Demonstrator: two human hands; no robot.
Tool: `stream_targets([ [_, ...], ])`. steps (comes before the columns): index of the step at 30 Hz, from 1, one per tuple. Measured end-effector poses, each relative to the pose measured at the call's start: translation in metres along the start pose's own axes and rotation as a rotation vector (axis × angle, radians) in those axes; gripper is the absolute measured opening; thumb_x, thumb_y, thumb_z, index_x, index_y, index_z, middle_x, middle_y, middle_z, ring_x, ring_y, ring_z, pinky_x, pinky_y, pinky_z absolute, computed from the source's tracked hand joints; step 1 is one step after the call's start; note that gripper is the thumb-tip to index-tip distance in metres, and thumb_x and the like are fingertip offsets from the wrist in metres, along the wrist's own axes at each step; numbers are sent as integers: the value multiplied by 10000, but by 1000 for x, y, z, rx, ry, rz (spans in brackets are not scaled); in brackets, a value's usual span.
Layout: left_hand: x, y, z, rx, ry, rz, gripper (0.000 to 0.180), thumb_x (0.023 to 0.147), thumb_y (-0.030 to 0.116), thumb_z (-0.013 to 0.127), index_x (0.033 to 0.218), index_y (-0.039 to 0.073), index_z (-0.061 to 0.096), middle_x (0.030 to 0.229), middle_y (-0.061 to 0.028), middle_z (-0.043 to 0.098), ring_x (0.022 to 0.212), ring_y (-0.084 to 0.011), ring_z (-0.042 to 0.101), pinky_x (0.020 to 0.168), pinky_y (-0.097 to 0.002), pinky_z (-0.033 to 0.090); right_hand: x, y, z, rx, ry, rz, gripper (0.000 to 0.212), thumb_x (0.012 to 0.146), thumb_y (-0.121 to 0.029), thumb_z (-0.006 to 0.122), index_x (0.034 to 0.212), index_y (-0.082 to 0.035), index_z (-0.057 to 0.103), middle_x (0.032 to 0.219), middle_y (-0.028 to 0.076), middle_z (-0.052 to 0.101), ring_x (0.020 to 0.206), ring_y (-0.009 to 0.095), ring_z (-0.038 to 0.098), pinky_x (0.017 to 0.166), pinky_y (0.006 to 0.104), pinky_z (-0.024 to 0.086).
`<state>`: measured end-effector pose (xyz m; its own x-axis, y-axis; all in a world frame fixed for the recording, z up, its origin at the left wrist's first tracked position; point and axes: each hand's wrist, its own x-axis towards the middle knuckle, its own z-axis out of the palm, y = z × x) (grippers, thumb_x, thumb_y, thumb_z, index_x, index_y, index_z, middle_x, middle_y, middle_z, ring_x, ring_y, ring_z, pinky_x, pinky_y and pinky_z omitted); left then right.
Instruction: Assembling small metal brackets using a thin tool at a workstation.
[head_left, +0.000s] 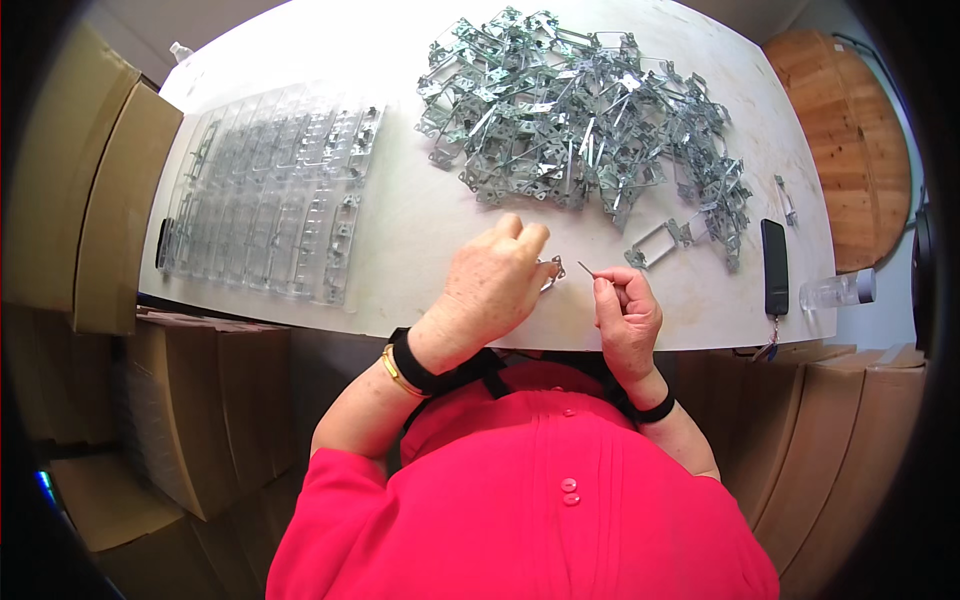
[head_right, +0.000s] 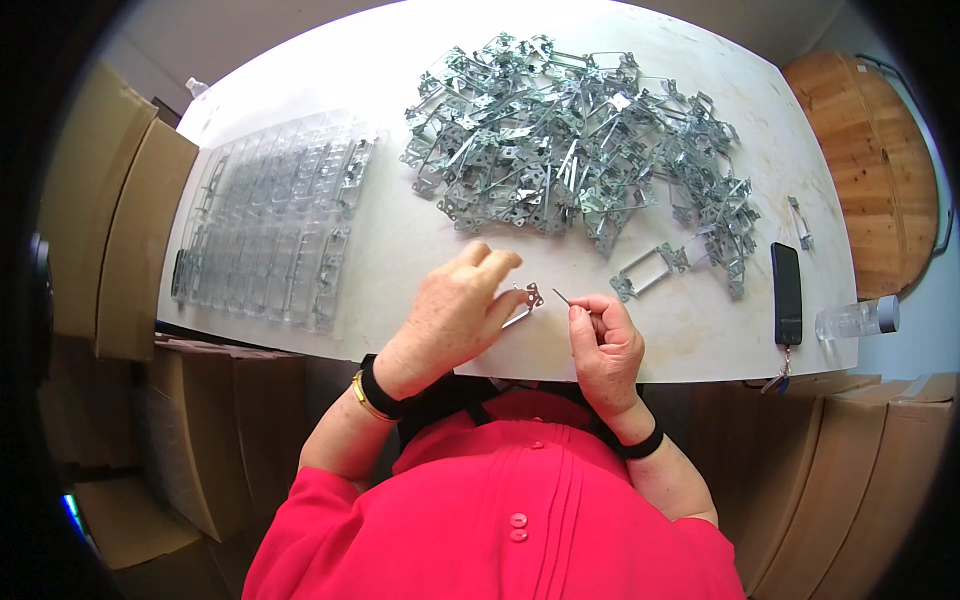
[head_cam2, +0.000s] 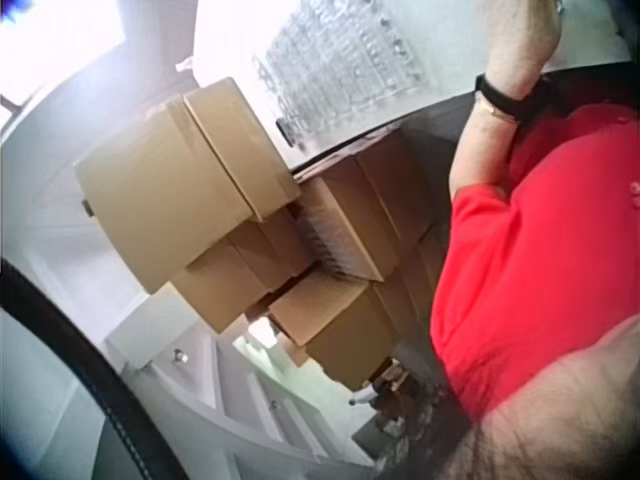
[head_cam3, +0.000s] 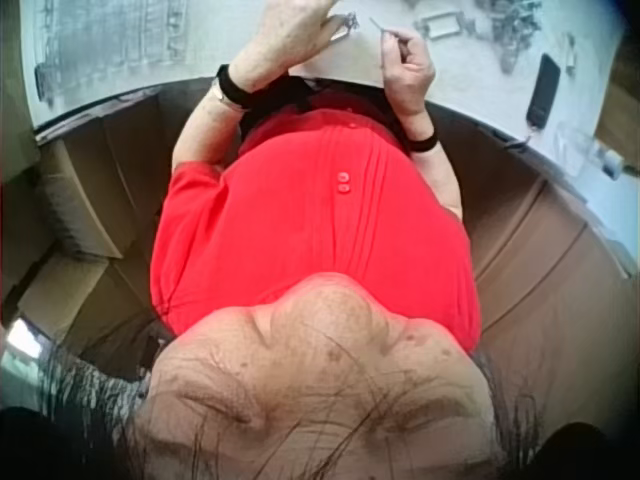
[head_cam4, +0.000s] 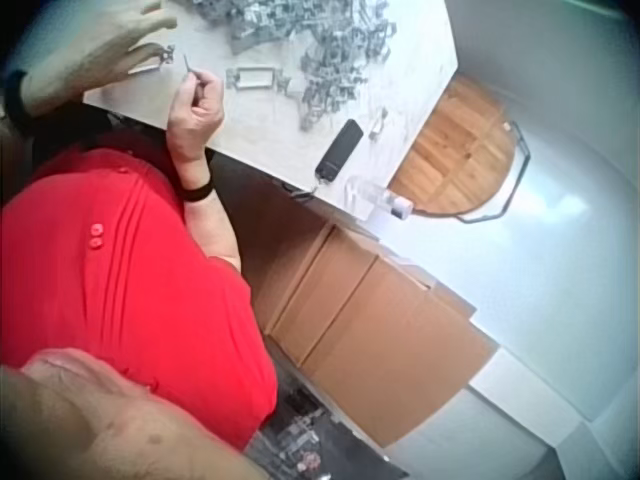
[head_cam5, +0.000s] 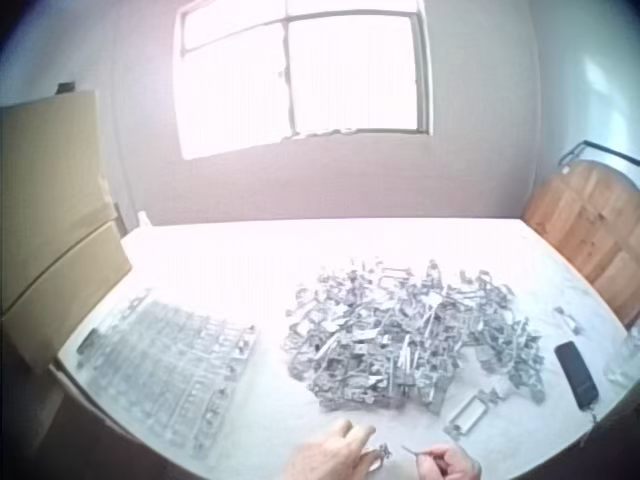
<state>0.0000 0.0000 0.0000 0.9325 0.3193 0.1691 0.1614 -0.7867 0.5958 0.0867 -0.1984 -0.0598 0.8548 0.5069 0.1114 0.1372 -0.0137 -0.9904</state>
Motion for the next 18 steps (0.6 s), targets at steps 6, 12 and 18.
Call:
stream_targets([
  [6, 2, -8, 20, 110, -83, 152, 200, 933, 127, 747, 1116, 54, 719, 920, -144, 689, 913, -372, 684, 795, -459, 550, 0, 0, -1, -19, 14, -3, 72, 1068, -48, 652, 1137, -35, 670, 732, -101, 552, 623, -21, 436, 558, 195, 335],
  [12, 4, 2, 5, -24, 39, 247, 126, 924, -4, 704, 1040, 44, 685, 909, -120, 687, 860, -350, 648, 794, -436, 529, -1, -2, -1, 70, 31, 19, 68, 1067, -43, 652, 1131, -37, 673, 718, -104, 538, 620, -19, 430, 556, 200, 332],
  [18, -4, 2, -18, -20, 233, 451, 143, 862, -42, 649, 977, 41, 637, 923, -86, 691, 897, -304, 661, 907, -427, 515, -2, -1, -1, 90, 29, 11, 73, 1067, -37, 649, 1138, -36, 668, 725, -104, 533, 619, -18, 421, 554, 203, 319],
])
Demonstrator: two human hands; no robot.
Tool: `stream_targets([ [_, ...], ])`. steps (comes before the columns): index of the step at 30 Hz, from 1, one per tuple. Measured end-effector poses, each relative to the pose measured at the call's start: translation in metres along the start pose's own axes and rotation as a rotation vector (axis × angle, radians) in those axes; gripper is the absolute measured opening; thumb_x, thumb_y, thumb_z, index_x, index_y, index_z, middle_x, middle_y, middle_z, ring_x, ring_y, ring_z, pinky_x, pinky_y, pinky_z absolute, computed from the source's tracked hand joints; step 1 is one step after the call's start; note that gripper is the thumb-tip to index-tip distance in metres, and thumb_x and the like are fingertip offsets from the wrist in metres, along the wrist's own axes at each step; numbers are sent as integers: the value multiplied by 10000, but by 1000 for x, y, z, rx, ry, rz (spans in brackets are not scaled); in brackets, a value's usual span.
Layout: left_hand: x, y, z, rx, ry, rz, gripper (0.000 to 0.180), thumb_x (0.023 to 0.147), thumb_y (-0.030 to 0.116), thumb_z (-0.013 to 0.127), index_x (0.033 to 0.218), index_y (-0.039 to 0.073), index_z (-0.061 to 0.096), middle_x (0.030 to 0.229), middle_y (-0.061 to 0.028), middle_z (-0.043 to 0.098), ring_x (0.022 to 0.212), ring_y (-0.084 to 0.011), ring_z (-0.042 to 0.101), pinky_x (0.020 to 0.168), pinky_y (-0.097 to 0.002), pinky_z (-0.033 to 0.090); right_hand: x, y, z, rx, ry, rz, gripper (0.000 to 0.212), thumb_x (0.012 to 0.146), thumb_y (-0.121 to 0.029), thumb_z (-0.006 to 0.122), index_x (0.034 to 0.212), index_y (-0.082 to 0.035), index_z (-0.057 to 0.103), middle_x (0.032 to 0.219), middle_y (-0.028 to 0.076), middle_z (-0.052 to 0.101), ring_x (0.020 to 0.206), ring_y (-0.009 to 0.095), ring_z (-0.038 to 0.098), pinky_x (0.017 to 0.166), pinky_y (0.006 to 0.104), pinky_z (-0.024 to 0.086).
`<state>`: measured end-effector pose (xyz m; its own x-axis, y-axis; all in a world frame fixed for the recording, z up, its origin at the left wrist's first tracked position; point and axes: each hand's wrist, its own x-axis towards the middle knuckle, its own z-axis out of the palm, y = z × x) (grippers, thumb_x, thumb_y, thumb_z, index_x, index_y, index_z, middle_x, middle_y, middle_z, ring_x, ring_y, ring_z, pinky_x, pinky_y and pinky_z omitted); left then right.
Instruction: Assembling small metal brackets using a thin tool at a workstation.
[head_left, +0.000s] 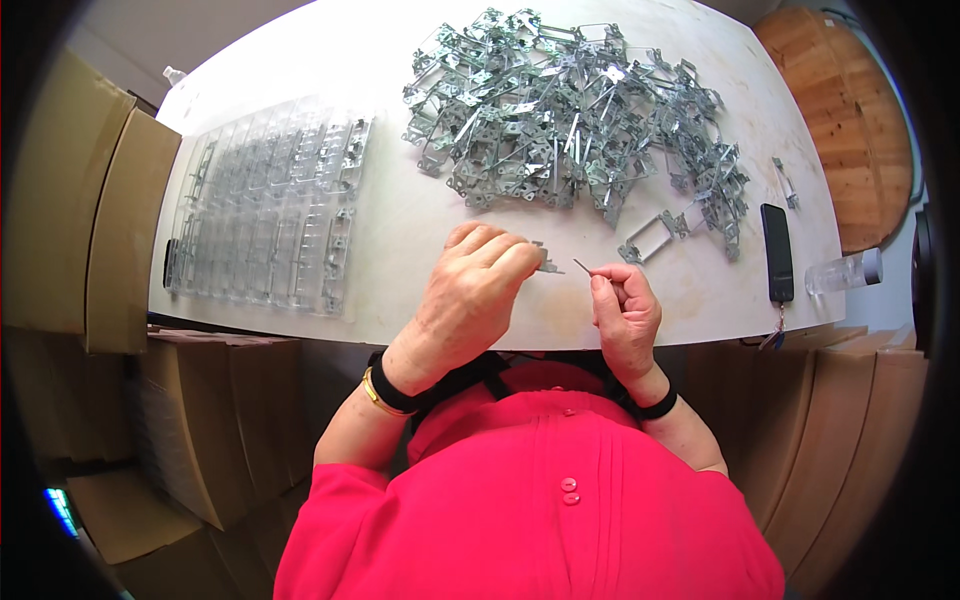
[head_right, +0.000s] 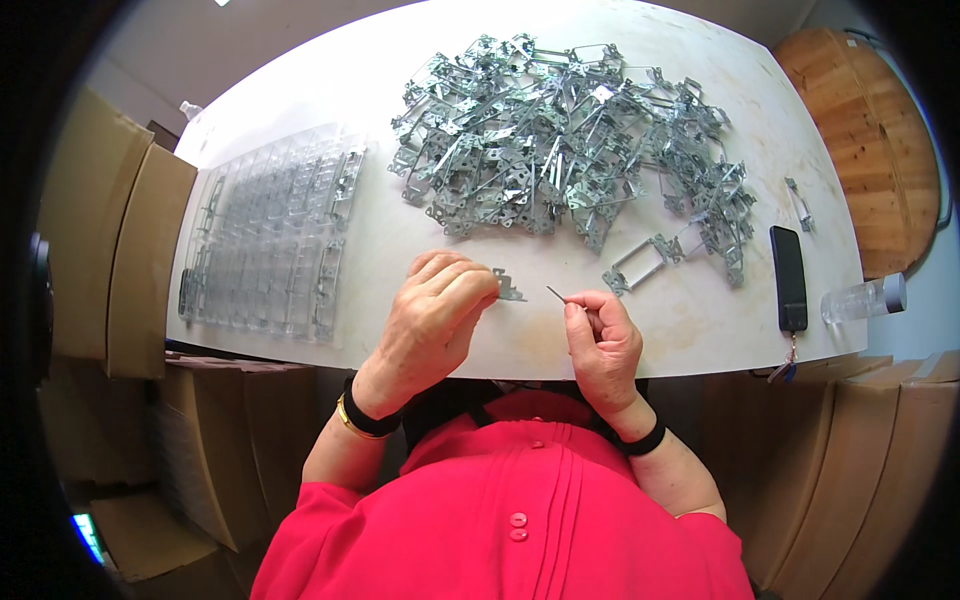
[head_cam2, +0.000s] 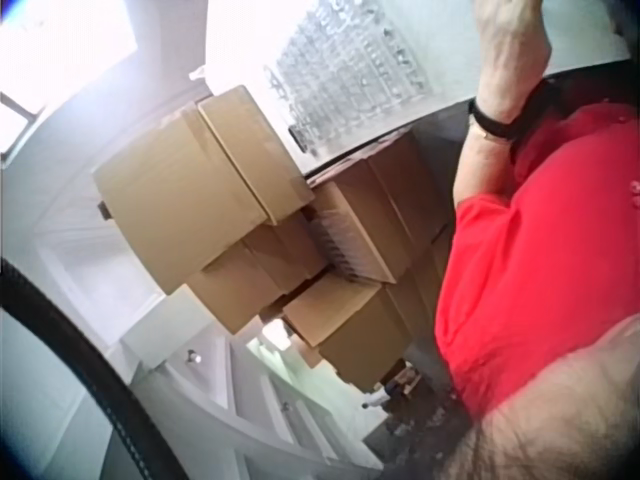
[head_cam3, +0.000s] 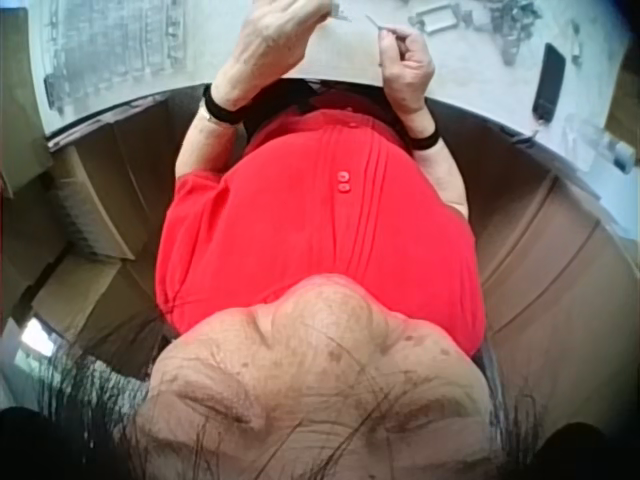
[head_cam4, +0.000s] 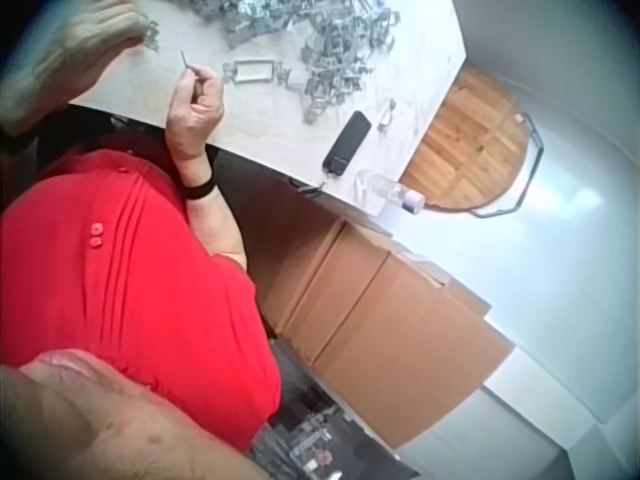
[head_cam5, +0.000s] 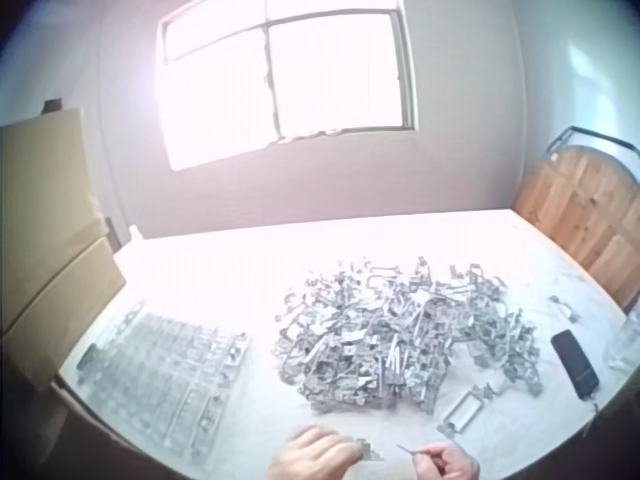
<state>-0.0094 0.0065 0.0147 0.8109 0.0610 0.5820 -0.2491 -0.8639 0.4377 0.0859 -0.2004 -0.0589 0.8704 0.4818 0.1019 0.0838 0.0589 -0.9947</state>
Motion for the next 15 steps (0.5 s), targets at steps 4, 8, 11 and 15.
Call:
stream_targets([
  [4, -23, -7, -16, -46, -46, -77, 177, 895, -60, 720, 1016, 59, 670, 995, -66, 723, 1035, -298, 722, 1057, -470, 492, 0, 1, 1, -27, -14, -16, 70, 1069, -34, 645, 1136, -37, 664, 733, -108, 520, 623, -20, 411, 554, 201, 310],
  [8, -48, -18, -33, -26, -66, -91, 159, 895, -58, 705, 993, 60, 665, 1099, -82, 762, 1145, -288, 726, 1126, -481, 461, 0, -1, 1, -3, -24, -5, 64, 1070, -32, 640, 1131, -38, 661, 737, -112, 510, 624, -22, 401, 553, 202, 307],
  [11, -66, -25, -40, 39, -92, -140, 168, 886, -87, 687, 983, 49, 664, 1135, -98, 769, 1197, -299, 721, 1121, -489, 469, 0, 1, 1, -24, -32, -6, 63, 1074, -32, 635, 1132, -37, 656, 744, -110, 511, 628, -22, 399, 557, 199, 307],
  [15, -87, -34, -36, 106, -27, -248, 171, 885, -103, 669, 982, 38, 661, 1142, -122, 766, 1174, -317, 724, 1083, -482, 493, 1, -1, 1, -37, -57, -8, 61, 1076, -37, 634, 1134, -39, 653, 751, -107, 518, 634, -21, 405, 561, 197, 313],
])
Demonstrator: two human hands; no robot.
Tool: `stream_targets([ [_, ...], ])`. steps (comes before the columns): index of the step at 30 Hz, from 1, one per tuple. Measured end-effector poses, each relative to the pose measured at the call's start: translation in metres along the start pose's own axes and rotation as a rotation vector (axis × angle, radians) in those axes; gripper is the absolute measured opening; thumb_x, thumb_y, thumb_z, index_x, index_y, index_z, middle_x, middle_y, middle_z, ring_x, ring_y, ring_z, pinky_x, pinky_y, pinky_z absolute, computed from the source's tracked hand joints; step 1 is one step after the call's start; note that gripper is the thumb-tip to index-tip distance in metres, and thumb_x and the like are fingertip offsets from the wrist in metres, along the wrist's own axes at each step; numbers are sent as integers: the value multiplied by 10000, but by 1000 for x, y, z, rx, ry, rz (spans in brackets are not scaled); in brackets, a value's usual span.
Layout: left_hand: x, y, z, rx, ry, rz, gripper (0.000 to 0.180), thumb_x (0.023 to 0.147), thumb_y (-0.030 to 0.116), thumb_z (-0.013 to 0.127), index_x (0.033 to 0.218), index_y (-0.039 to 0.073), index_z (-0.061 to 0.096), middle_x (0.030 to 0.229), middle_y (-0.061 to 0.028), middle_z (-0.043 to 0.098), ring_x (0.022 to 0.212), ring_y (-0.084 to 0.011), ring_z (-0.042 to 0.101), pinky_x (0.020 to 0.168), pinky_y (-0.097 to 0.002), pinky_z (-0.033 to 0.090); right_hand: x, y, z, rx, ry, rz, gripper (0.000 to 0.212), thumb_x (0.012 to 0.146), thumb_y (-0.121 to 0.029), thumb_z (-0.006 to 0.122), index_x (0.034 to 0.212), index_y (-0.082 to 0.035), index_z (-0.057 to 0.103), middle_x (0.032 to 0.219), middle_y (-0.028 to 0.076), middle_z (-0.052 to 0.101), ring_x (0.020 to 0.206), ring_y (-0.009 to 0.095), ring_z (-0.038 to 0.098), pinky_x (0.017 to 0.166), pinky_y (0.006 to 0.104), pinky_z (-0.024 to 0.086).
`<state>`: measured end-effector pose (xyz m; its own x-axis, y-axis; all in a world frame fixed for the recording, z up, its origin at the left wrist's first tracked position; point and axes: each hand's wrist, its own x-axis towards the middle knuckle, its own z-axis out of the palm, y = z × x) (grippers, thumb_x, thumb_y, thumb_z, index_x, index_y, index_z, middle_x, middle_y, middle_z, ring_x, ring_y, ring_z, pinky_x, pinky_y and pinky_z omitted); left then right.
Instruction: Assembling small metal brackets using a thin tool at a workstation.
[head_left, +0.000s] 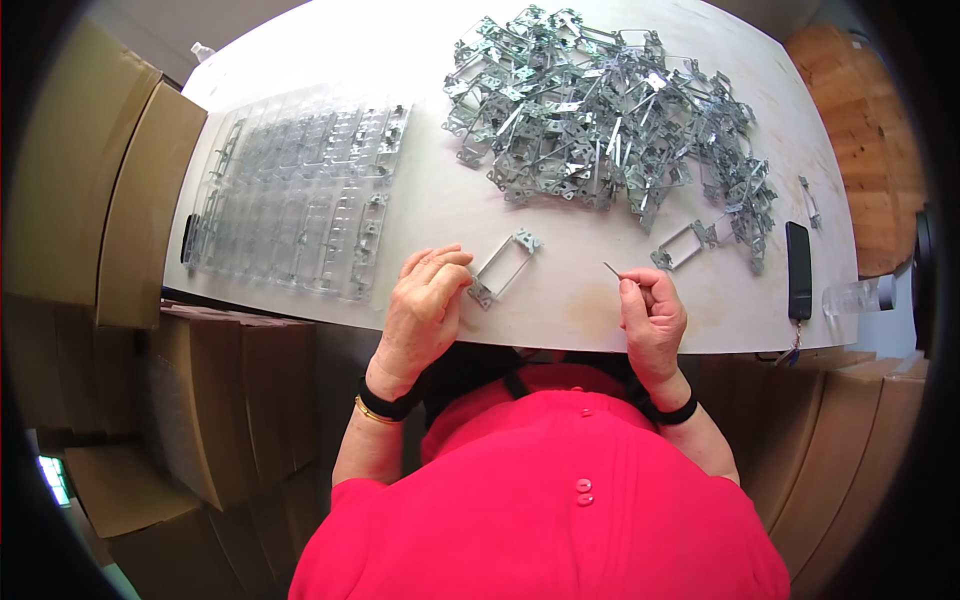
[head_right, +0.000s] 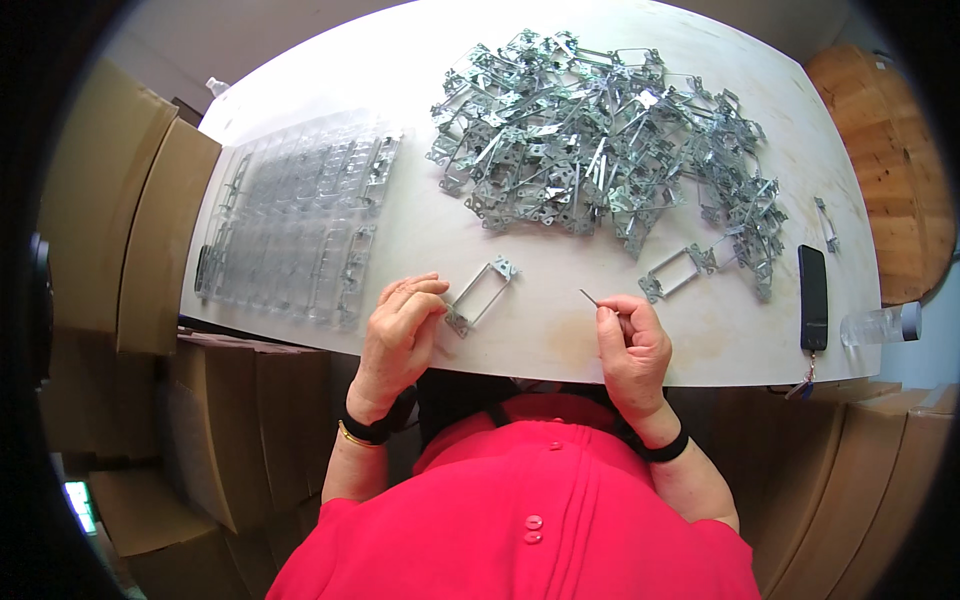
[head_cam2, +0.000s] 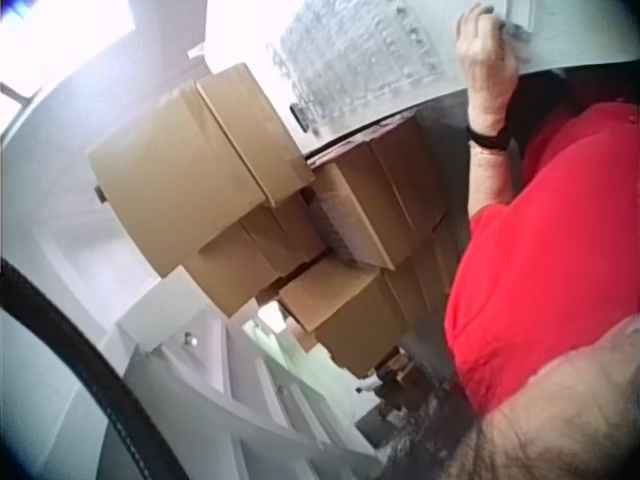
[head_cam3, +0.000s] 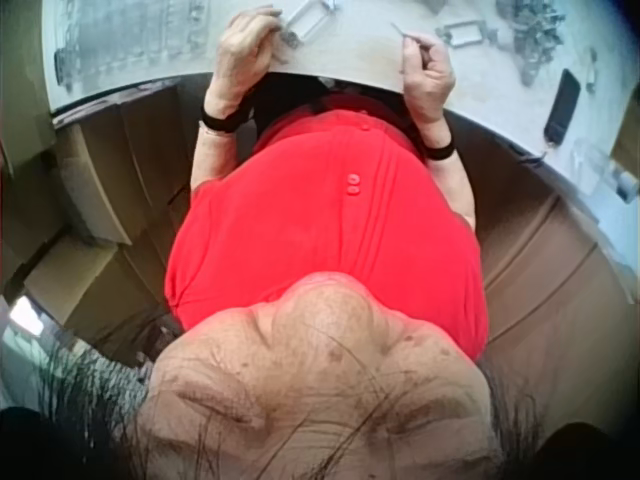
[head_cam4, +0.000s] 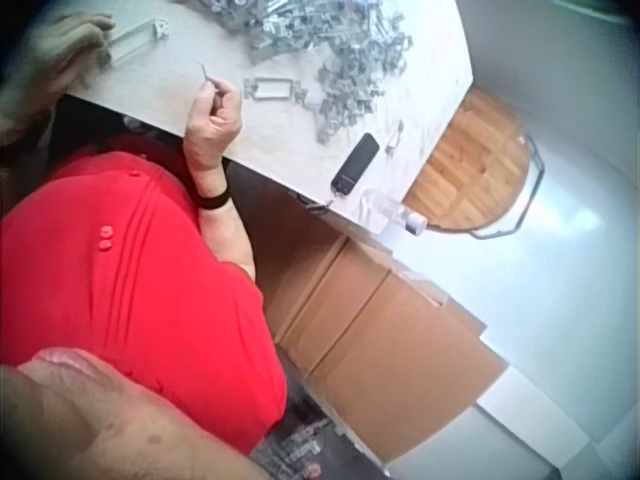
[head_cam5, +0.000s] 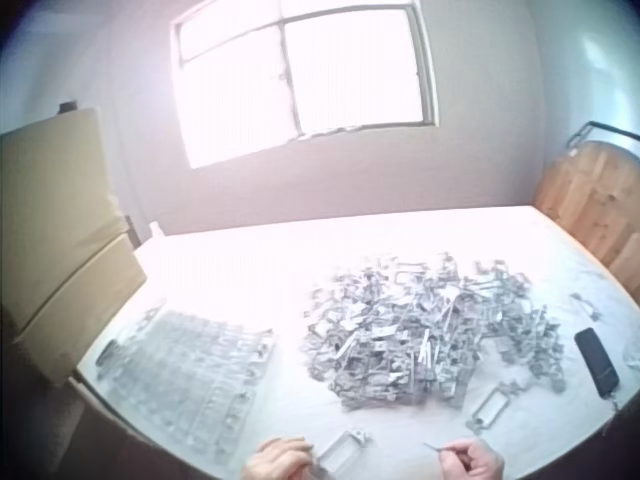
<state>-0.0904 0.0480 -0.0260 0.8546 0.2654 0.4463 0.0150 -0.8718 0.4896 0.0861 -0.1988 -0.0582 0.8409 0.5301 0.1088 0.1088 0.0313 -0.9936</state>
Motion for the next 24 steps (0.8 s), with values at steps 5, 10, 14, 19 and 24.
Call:
stream_targets([
  [5, -2, 5, 4, -18, 102, -298, 171, 887, -77, 673, 1033, 12, 655, 1020, -153, 712, 968, -369, 709, 880, -436, 546, 3, -1, -2, -4, -5, 0, 59, 1078, -41, 633, 1134, -40, 651, 764, -103, 527, 633, -19, 416, 560, 197, 318],
  [10, 6, 16, -3, -186, 53, -376, 206, 904, -46, 682, 1102, 12, 677, 990, -173, 685, 888, -382, 692, 792, -440, 565, 5, 3, 1, -21, -16, 13, 55, 1078, -42, 632, 1130, -41, 650, 762, -100, 520, 629, -15, 425, 556, 198, 323],
  [14, 3, 8, 1, -106, -105, -262, 182, 933, 2, 678, 1112, 26, 699, 988, -190, 681, 883, -405, 696, 795, -457, 574, 4, 6, 0, -5, -30, 25, 51, 1077, -51, 634, 1123, -46, 657, 748, -91, 511, 617, -6, 440, 548, 204, 334],
  [19, 10, -2, 11, -137, -135, -183, 92, 931, 18, 673, 1023, 19, 678, 978, -191, 682, 905, -422, 694, 793, -477, 562, 3, 5, -8, -60, -30, 27, 48, 1083, -87, 635, 1112, -57, 661, 733, -89, 517, 599, 0, 443, 543, 202, 334],
  [24, 36, 4, -28, -192, 9, -144, 66, 927, 0, 689, 990, 11, 672, 927, -179, 676, 845, -408, 696, 742, -454, 559, 9, 7, -8, -23, -37, 40, 50, 1085, -96, 631, 1096, -58, 661, 689, -88, 498, 569, 0, 425, 526, 199, 325],
])
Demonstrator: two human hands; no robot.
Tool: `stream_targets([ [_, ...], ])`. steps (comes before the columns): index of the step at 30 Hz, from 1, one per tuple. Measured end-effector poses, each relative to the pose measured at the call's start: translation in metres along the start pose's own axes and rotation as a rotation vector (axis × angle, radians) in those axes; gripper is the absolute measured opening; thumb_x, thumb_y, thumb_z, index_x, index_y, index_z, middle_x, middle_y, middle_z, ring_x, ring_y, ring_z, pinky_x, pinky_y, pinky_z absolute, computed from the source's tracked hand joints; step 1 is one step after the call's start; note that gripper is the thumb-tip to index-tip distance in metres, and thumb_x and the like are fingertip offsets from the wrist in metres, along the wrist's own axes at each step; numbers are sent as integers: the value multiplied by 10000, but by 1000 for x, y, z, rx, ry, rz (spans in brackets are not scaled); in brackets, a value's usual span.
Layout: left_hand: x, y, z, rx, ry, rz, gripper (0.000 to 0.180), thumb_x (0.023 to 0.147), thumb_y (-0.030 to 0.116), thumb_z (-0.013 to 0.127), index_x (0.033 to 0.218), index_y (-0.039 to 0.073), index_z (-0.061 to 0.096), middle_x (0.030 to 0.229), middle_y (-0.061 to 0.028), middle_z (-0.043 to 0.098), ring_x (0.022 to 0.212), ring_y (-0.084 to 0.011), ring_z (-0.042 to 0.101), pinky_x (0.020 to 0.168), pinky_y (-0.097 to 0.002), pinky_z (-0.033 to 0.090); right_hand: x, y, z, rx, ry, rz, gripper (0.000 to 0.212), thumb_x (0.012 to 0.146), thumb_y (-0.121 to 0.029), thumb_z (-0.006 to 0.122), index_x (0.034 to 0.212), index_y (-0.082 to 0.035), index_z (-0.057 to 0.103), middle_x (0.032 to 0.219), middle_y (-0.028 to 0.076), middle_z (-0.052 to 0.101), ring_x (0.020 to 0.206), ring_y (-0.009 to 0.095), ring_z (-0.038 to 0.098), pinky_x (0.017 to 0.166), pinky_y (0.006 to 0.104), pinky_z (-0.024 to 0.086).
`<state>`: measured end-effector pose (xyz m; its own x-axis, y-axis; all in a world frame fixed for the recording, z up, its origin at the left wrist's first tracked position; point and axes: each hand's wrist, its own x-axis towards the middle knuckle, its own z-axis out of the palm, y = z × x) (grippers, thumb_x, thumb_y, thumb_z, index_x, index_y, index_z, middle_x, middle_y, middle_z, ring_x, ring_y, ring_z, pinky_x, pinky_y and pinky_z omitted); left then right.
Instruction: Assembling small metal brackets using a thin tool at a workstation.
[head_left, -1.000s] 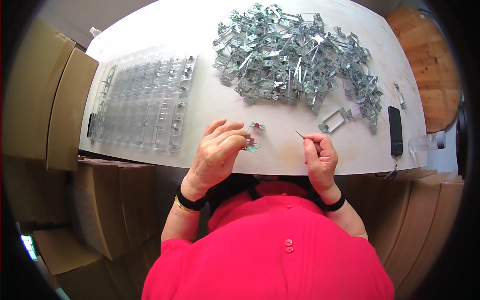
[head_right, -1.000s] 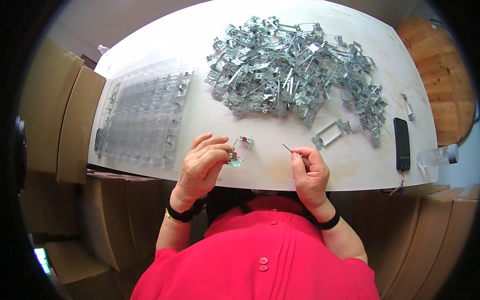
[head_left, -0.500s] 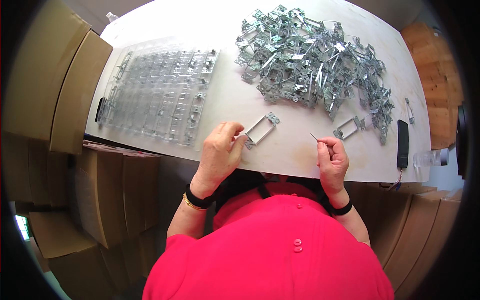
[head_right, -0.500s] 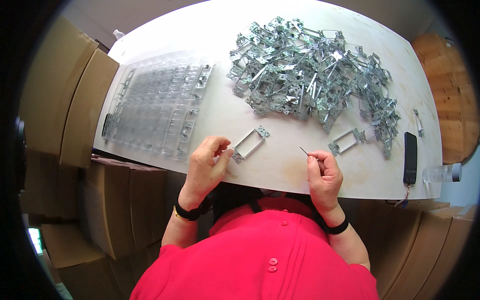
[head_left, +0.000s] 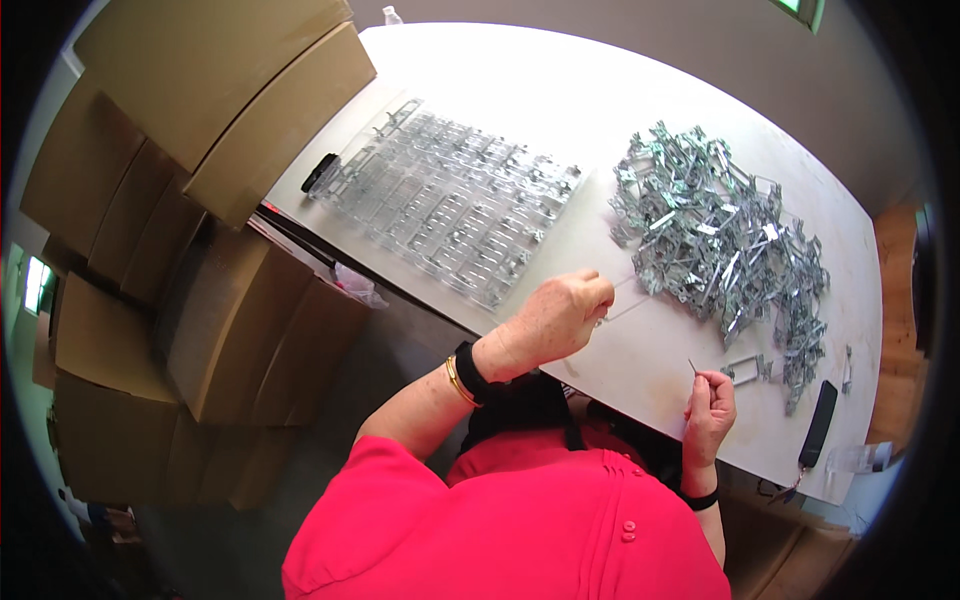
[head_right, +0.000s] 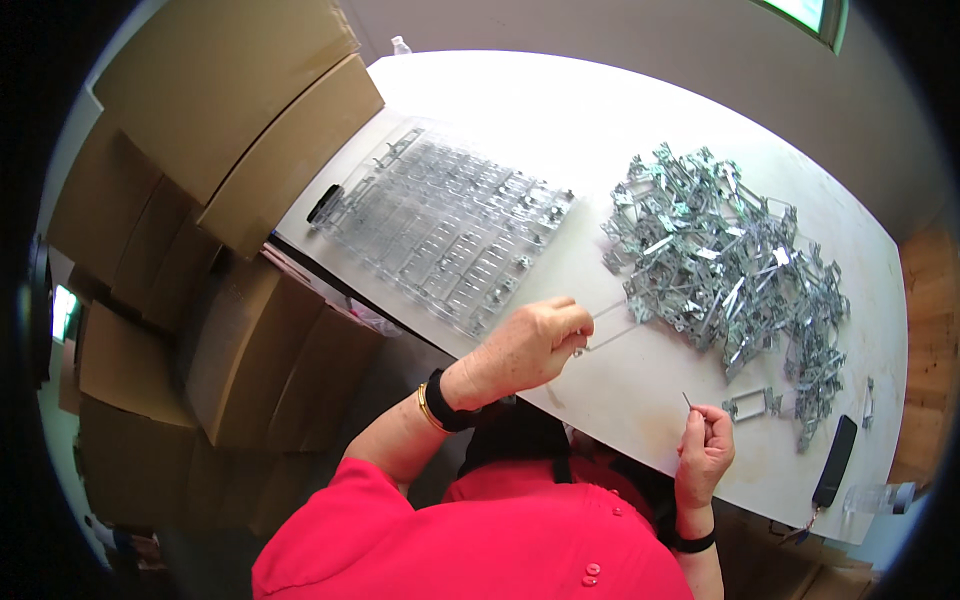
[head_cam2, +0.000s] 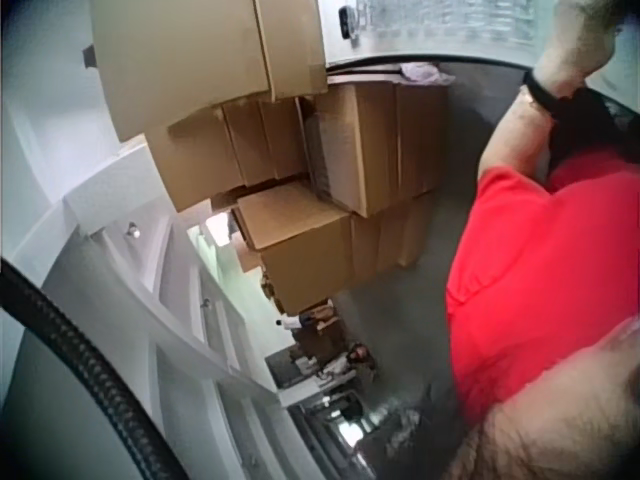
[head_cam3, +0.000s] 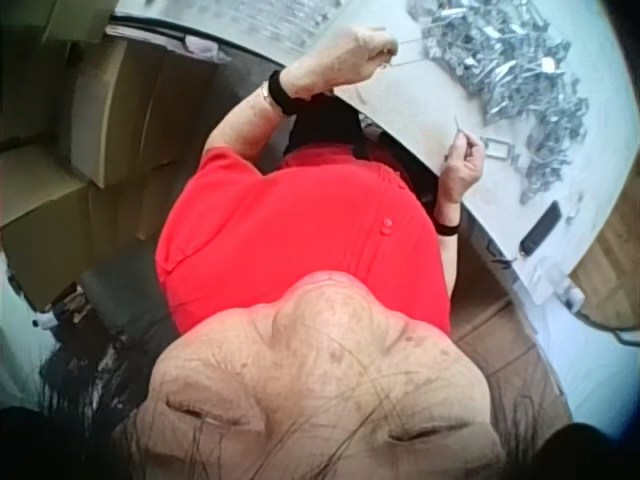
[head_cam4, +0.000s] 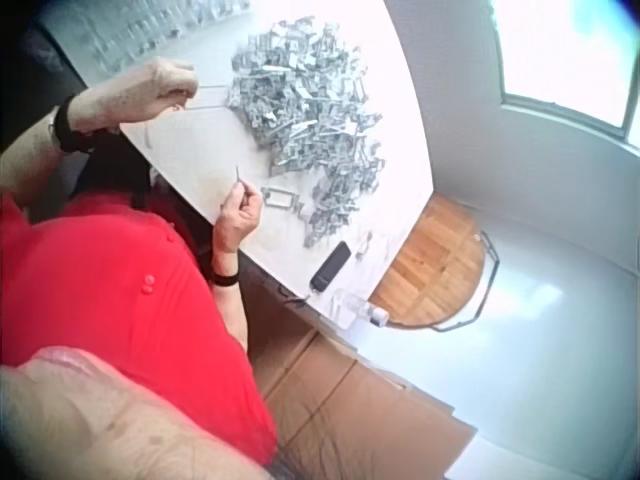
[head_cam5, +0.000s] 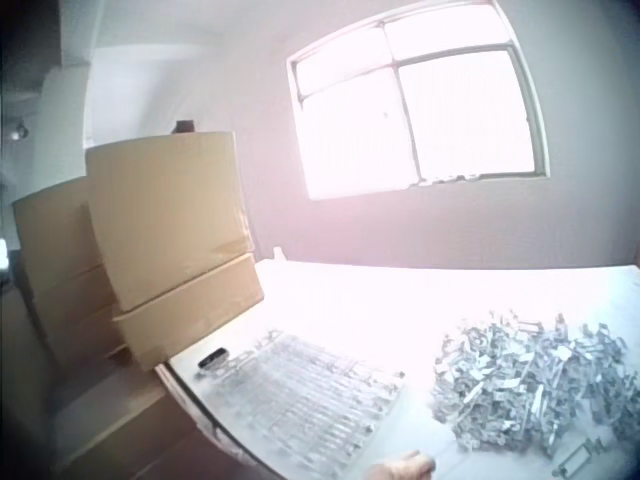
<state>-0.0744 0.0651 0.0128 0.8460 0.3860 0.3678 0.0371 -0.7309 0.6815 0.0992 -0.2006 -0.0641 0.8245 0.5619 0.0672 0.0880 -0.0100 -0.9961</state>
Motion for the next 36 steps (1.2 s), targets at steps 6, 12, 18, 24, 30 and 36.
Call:
stream_targets([
  [6, 54, 5, -66, 91, 270, 94, 33, 915, -17, 708, 940, -14, 687, 877, -186, 687, 798, -373, 710, 722, -424, 560, 6, 2, -2, -11, -31, -17, 46, 1084, -91, 626, 1083, -52, 650, 681, -87, 499, 555, 4, 424, 508, 200, 322],
  [12, 104, -8, -138, 287, 469, 122, 60, 914, 27, 713, 945, -12, 747, 860, -190, 747, 794, -311, 758, 729, -382, 593, 10, 5, -11, -52, -60, 4, 70, 1089, -119, 623, 1068, -55, 643, 740, -71, 538, 564, 2, 436, 498, 189, 331],
  [18, 106, -70, -237, 444, 653, -156, 104, 892, 82, 705, 929, 24, 783, 822, -175, 768, 760, -280, 769, 715, -389, 591, 13, 1, -4, -45, -38, 31, 63, 1082, -110, 630, 1053, -55, 638, 695, -73, 521, 537, 10, 435, 486, 199, 331],
  [24, 60, -153, -285, 627, 674, -380, 126, 847, 84, 649, 842, 12, 752, 852, -251, 744, 844, -428, 748, 772, -498, 596, 16, -3, 8, -72, -9, 64, 51, 1069, -90, 641, 1035, -51, 639, 667, -73, 513, 519, 14, 440, 473, 210, 331],
  [30, 36, -203, -289, 615, 603, -663, 125, 826, 86, 647, 880, 57, 757, 913, -211, 778, 912, -398, 762, 837, -466, 607, 25, -7, 21, -111, -27, 90, 45, 1051, -70, 645, 1007, -59, 641, 664, -69, 524, 508, 13, 434, 468, 213, 323],
  [36, 60, -233, -284, 603, 502, -831, 146, 839, 88, 673, 949, 94, 769, 992, -195, 789, 976, -381, 767, 865, -455, 610, 32, -5, 24, -187, -53, 134, 74, 1069, -78, 628, 996, -74, 624, 666, -79, 518, 498, 4, 416, 454, 209, 303],
])
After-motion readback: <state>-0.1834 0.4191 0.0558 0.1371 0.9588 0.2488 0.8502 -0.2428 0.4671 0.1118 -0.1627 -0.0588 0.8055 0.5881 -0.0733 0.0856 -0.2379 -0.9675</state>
